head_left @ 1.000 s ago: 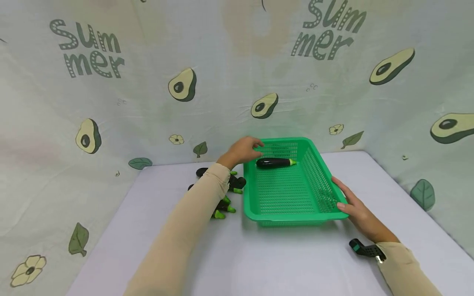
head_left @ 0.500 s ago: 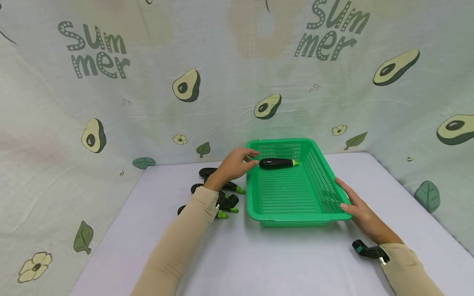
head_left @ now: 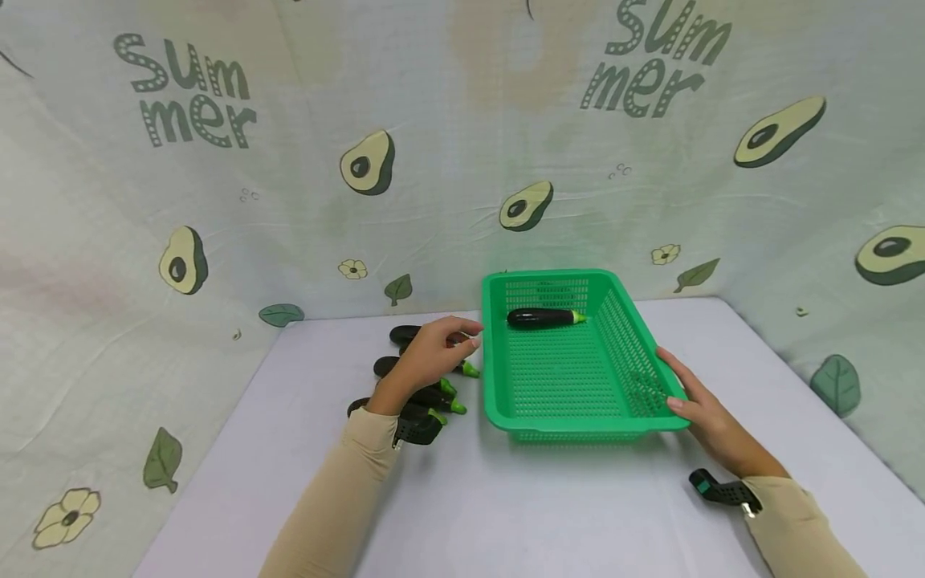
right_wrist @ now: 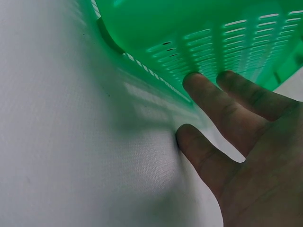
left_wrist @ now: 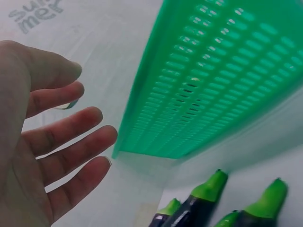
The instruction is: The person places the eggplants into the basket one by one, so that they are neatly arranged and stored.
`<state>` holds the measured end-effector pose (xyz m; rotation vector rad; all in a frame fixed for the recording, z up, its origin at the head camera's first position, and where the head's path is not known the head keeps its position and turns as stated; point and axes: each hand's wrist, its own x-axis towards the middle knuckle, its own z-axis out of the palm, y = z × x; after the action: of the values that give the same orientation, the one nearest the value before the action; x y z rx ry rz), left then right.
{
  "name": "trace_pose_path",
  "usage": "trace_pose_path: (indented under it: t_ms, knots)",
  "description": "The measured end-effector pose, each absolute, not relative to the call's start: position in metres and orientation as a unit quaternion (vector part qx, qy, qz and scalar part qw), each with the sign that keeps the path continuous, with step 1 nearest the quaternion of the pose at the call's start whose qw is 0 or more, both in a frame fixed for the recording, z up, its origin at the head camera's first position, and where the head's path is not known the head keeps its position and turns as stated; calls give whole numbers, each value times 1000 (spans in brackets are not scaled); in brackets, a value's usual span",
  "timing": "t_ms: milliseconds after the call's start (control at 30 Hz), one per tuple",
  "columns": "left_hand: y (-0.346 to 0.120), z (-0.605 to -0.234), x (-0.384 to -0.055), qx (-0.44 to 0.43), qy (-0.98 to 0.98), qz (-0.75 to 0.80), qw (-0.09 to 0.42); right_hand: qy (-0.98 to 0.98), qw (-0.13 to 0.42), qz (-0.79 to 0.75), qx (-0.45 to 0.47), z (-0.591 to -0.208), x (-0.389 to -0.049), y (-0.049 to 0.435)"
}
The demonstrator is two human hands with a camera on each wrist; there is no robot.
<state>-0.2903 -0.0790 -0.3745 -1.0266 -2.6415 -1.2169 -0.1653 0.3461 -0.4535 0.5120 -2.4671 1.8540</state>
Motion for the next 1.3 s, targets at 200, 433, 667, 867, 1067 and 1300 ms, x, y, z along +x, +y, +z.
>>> trace_pose_path:
  t_ms: [200,433,667,867,1067,1300]
  knots:
    - [-85,-387,-273,-336,-849,-406,31,-788,7,594,165,-454,-165,346]
    - [-99,-398,-262,-324,-857,-398,32,-786,7,594,173,-451,-164,347]
    - [-126,-401,-260,-301,-862,-406,31,-785,9,594,177,-451,-165,346]
    - [-149,-405,-262,-285,-865,-412,40,-778,13,599,188,-454,-165,345]
    - [-171,-407,-267,-254,-867,-424,62,-774,10,602,197,-456,-164,346]
    - [-200,-413,-272,-222,-874,-430,41,-773,15,601,202,-454,-166,346]
